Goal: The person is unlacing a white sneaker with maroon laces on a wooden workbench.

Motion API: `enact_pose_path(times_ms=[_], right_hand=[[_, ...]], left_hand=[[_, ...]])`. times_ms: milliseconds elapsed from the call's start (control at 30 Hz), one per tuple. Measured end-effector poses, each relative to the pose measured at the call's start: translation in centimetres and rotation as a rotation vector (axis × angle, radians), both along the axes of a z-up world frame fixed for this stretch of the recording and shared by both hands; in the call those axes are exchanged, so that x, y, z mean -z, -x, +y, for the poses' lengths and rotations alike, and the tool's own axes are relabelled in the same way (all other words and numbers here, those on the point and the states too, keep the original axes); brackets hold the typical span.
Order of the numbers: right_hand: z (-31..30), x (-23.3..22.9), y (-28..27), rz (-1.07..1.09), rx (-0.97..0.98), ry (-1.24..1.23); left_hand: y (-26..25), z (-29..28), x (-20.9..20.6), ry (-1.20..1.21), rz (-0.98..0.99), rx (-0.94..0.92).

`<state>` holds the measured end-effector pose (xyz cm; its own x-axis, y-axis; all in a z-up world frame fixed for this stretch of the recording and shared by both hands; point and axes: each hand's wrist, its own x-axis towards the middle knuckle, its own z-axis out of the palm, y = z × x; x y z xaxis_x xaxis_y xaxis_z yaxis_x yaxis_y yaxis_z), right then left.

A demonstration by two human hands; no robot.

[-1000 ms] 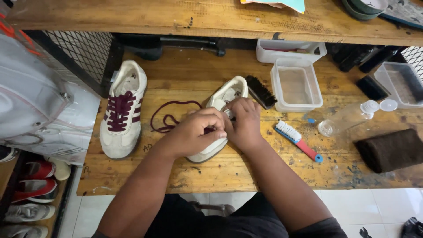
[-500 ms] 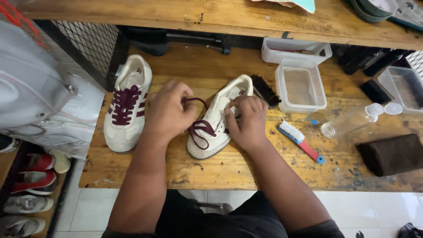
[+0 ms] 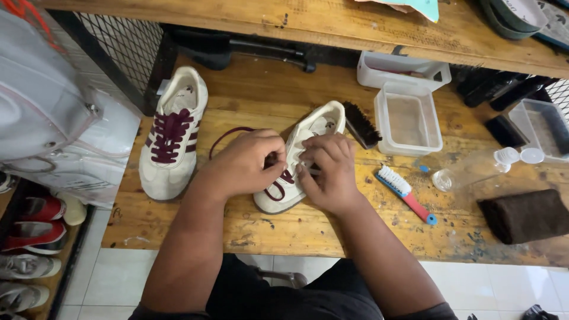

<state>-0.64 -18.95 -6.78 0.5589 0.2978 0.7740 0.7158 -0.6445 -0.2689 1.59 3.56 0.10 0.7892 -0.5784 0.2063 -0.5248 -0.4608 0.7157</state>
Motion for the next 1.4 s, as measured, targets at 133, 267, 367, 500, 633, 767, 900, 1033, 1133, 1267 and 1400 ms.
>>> enact_pose_path(times_ms=[133,267,367,500,633,767,900,1033,1133,1267,1400], right_hand=[[-0.2,0.1,-0.2,0.032,0.017,-0.026],[-0.2,0.1,-0.2,0.038,0.011,-0.040],[-0.1,0.1,-0.2,0.039,0.013,-0.044],[0.0,0.0,-0.1,0.048,0.029,-0.048],[-0.1,0.4,-0.5,0.033,0.051,-0.025],[0.0,1.0,-0.9,0.032,0.106,-0.019],[0.0,1.4,-1.2,0.014,0.124,-0.005],[-0.1,1.8,-1.5,0.022,0.116,-0.005],[-0.1,1.8,-1.6,0.013,0.131,-0.004],[-0.2,1.8,-1.7,0.012,0.155,-0.031],[-0.5,1.3,-1.6,0.005,0.194,-0.072]], left_hand=[[0.5,0.1,-0.8,-0.022,0.007,0.005],[0.7,0.0,-1.0,-0.079,-0.019,0.079],[0.9,-0.3,-0.5,-0.124,-0.034,0.095],[0.7,-1.0,0.5,-0.240,-0.084,0.055],[0.9,-1.4,0.6,-0.282,-0.096,0.032],[0.9,-2.0,1.6,-0.325,-0.159,0.042],[0.8,-2.3,2.8,-0.316,-0.206,0.036],[0.8,-2.5,3.5,-0.306,-0.197,0.040],[0.8,-2.6,3.4,-0.255,-0.157,0.066],[0.9,-2.7,3.1,-0.219,-0.151,0.090],[1.1,-2.6,2.5,-0.206,-0.143,0.103]])
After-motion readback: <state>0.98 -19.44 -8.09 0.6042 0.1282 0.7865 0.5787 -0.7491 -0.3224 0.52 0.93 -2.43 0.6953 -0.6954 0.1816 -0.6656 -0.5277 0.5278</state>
